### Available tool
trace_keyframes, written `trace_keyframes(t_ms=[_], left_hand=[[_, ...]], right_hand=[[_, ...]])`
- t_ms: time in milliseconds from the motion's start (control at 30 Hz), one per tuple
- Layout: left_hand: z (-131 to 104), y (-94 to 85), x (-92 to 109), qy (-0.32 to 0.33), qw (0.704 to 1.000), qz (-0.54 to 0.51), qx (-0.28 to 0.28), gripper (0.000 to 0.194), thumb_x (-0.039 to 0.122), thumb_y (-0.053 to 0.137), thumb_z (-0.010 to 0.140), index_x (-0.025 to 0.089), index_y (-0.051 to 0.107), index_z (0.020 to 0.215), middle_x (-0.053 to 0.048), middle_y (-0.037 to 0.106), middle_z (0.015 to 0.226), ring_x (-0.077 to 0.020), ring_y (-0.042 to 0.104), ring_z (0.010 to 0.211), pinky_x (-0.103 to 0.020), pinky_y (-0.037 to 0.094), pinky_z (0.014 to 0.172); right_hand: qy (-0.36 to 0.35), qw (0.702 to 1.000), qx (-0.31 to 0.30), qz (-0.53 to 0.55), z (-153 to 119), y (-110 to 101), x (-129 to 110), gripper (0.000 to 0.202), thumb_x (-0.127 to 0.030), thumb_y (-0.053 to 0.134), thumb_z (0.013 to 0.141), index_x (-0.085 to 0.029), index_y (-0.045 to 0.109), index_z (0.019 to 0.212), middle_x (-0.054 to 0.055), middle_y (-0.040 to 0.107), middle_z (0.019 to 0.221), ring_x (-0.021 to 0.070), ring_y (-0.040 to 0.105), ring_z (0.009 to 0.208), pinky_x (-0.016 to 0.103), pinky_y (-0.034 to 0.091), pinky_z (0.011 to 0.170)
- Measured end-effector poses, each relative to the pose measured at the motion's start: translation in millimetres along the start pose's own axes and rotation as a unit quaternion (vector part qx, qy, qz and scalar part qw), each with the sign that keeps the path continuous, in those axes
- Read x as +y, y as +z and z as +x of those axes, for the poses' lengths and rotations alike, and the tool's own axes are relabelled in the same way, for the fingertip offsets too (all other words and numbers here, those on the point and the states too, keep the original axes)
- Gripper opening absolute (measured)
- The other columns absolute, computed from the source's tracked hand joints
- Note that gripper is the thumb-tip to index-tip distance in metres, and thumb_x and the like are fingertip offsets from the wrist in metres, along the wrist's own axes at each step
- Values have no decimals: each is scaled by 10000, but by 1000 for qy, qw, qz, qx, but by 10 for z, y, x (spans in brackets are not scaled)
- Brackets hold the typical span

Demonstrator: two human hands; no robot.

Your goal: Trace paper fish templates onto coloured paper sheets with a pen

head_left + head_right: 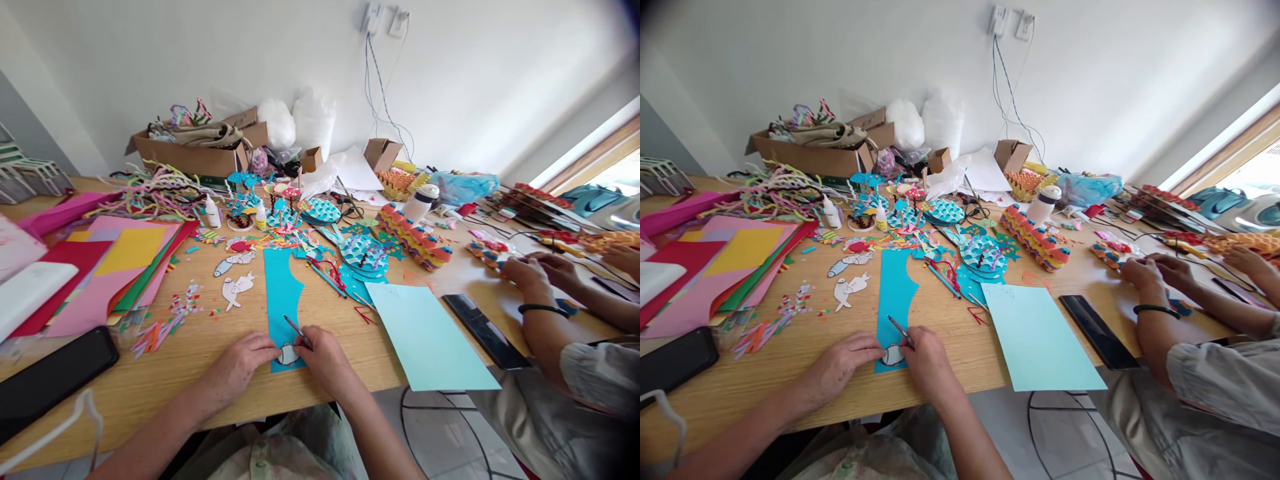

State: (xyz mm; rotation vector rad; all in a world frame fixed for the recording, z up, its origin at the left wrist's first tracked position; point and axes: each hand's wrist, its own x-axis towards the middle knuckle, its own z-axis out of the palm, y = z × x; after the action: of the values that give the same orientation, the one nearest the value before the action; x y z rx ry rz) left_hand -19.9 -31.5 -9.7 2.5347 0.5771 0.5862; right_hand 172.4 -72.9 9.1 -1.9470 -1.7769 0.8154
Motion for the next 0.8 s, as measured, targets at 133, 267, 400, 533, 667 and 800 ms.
trace_keyframes(t_ms=[133,267,400,533,667,800], left_hand=[[30,-14,40,9,998,61,-32,267,205,372,927,228,613,1038,-19,614,934,-157,534,901,-294,465,798],[48,-18,68,44,990,128,-33,249,215,382,923,196,621,988,-27,614,887,-167,534,858,-295,466,767],[22,8,42,67,985,157,-10,237,156,405,908,202,601,1032,-32,629,998,-177,531,934,-302,452,813],[17,17,22,82,983,165,-2,241,127,406,901,203,595,1029,-16,635,1067,-179,534,960,-306,449,819],[43,-10,44,100,980,169,-3,256,141,373,916,186,593,1037,-24,652,1032,-171,550,926,-300,461,781],[58,-36,55,96,981,166,-13,310,163,308,938,199,600,1034,-20,661,988,-165,553,907,-300,466,774]], right_hand=[[1,1000,-5,-17,-7,-12,-23,131,-72,540,704,-176,618,692,13,602,718,136,525,681,214,326,614],[18,999,8,-37,-16,-102,2,92,-88,577,694,-168,618,711,28,600,760,145,532,706,218,334,619],[22,998,60,6,-75,-268,29,99,-80,556,707,-163,609,704,23,604,738,137,541,694,211,351,617],[-14,997,62,38,-146,-297,6,119,-89,542,721,-178,614,690,4,609,709,126,537,656,207,351,591],[-19,999,16,31,-152,-179,-13,144,-70,545,718,-182,635,719,-1,634,698,125,548,651,205,346,593],[-29,999,-11,14,-135,-122,-4,163,-42,541,707,-178,631,717,11,654,746,133,563,705,207,351,631]])
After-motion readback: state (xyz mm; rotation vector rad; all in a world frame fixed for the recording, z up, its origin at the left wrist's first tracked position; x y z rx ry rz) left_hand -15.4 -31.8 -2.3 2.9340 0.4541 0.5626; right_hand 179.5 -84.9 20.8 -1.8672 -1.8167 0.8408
